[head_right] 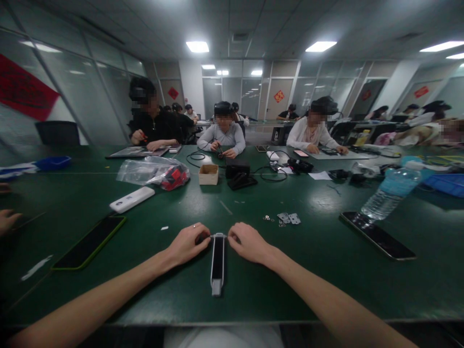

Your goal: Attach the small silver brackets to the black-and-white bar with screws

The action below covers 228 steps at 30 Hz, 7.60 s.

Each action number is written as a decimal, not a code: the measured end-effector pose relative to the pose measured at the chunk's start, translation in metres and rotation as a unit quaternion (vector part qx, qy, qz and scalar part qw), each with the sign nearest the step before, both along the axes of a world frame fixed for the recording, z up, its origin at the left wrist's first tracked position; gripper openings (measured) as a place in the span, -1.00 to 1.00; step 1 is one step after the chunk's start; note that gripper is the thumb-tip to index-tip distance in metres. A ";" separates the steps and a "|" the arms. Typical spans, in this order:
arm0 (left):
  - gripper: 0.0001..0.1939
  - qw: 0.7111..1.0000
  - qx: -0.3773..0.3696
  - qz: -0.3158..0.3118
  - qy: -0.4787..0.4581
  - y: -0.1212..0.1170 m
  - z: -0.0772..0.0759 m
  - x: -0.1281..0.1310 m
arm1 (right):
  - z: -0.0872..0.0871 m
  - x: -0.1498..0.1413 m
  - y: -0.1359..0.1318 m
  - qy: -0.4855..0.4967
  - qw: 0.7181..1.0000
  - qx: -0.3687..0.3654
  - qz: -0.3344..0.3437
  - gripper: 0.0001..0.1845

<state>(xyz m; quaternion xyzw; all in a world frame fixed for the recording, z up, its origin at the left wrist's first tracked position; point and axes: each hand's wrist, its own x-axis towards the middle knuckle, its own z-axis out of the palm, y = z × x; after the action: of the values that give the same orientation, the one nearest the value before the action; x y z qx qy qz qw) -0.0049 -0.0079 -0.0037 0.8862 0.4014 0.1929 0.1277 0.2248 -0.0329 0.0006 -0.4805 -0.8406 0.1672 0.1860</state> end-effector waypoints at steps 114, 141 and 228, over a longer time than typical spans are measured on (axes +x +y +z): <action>-0.81 1.000 -0.009 -0.004 0.002 -0.003 0.004 -0.001 | 0.022 0.120 0.046 -0.231 0.927 -0.130 -0.267 -0.81; -0.83 1.000 -0.010 -0.005 0.003 -0.003 0.003 0.000 | 0.024 0.117 0.045 -0.184 0.946 -0.097 -0.247 -0.78; -0.85 1.000 -0.006 -0.010 0.019 0.000 0.002 0.002 | -0.009 0.008 0.013 0.123 0.992 0.016 0.038 -0.84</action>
<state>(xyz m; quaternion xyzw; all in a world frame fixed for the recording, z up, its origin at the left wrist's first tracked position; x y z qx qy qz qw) -0.0028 -0.0082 -0.0022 0.8928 0.3965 0.1718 0.1275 0.2326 -0.0203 -0.0082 -0.4211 -0.8314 0.2187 0.2890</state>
